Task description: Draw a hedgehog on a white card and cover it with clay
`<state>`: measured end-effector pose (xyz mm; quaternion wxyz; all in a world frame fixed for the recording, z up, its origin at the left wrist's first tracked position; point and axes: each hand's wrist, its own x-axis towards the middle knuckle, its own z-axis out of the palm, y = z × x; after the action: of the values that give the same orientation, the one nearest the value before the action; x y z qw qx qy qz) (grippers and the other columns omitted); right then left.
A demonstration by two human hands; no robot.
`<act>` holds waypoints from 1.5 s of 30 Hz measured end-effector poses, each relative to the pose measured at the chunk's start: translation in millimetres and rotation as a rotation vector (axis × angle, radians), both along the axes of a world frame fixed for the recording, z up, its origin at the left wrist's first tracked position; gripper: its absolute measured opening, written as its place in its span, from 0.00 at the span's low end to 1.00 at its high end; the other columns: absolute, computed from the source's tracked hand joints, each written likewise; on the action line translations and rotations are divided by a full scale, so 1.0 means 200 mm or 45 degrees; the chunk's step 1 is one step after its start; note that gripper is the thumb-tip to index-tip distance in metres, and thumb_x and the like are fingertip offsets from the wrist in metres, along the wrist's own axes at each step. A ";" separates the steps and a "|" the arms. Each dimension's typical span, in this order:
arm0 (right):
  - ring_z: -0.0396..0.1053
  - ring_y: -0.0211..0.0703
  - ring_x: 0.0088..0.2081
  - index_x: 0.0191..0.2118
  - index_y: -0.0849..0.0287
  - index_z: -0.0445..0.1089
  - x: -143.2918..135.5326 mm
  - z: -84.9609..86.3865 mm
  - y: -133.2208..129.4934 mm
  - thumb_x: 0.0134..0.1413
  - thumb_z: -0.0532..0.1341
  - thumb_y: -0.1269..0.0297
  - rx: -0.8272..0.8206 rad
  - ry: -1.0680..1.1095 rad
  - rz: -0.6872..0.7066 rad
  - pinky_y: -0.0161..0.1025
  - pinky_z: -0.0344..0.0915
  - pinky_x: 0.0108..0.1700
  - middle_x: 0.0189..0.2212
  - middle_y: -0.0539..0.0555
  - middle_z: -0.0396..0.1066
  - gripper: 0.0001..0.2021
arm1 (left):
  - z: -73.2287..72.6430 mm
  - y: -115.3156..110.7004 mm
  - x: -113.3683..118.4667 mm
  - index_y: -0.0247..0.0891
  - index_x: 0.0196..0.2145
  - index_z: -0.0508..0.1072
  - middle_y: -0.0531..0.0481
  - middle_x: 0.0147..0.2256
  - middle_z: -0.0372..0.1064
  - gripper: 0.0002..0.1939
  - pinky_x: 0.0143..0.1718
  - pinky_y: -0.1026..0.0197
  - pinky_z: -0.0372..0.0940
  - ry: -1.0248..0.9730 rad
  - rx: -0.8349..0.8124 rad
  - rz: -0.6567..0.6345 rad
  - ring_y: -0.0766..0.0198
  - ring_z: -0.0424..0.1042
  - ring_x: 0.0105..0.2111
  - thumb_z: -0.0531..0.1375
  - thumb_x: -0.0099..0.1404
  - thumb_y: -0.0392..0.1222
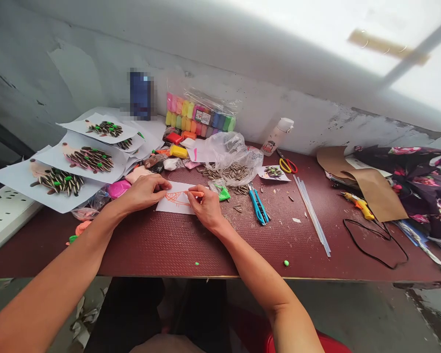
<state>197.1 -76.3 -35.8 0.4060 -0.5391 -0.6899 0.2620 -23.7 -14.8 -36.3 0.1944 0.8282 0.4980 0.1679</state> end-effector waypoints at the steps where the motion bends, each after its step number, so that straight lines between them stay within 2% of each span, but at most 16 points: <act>1: 0.70 0.40 0.30 0.36 0.58 0.76 0.00 0.00 0.00 0.62 0.60 0.58 0.006 -0.007 -0.001 0.36 0.62 0.33 0.30 0.53 0.77 0.11 | 0.00 0.00 0.00 0.39 0.38 0.80 0.45 0.37 0.78 0.15 0.44 0.53 0.66 0.005 0.008 -0.011 0.53 0.74 0.39 0.56 0.58 0.43; 7: 0.72 0.42 0.31 0.36 0.57 0.76 0.00 0.00 0.01 0.62 0.59 0.57 0.013 -0.009 0.005 0.37 0.64 0.35 0.31 0.54 0.78 0.11 | 0.01 -0.01 0.00 0.41 0.43 0.79 0.47 0.39 0.76 0.18 0.44 0.54 0.66 0.036 0.016 -0.050 0.53 0.73 0.40 0.60 0.57 0.48; 16: 0.72 0.42 0.32 0.36 0.57 0.75 -0.02 0.00 0.01 0.63 0.59 0.58 0.006 -0.025 0.045 0.38 0.63 0.35 0.32 0.54 0.78 0.11 | 0.01 -0.01 0.00 0.39 0.42 0.79 0.45 0.39 0.75 0.18 0.45 0.52 0.65 0.065 0.027 -0.060 0.51 0.72 0.40 0.59 0.57 0.48; 25: 0.71 0.41 0.31 0.35 0.57 0.75 -0.01 0.00 0.01 0.62 0.59 0.58 -0.003 -0.075 0.004 0.37 0.62 0.35 0.31 0.53 0.77 0.11 | 0.01 -0.01 0.00 0.40 0.44 0.79 0.45 0.41 0.75 0.19 0.46 0.53 0.65 0.100 0.016 -0.068 0.51 0.72 0.42 0.59 0.57 0.47; 41: 0.67 0.39 0.28 0.34 0.58 0.74 -0.02 0.01 0.00 0.62 0.59 0.59 0.007 -0.019 0.046 0.36 0.60 0.32 0.29 0.52 0.76 0.10 | 0.02 0.00 0.00 0.39 0.44 0.79 0.45 0.40 0.75 0.19 0.45 0.52 0.64 0.109 -0.010 -0.086 0.50 0.72 0.41 0.58 0.57 0.48; 45: 0.67 0.38 0.27 0.35 0.59 0.74 -0.01 0.02 -0.01 0.62 0.59 0.59 0.032 -0.011 0.009 0.35 0.60 0.31 0.29 0.52 0.76 0.10 | 0.01 0.00 -0.01 0.40 0.44 0.79 0.46 0.41 0.75 0.19 0.46 0.53 0.64 0.098 -0.001 -0.079 0.51 0.72 0.42 0.59 0.56 0.46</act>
<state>194.4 -78.0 -31.8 0.4088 -0.5325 -0.6969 0.2524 -24.9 -15.2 -34.3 0.1805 0.8491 0.4792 0.1297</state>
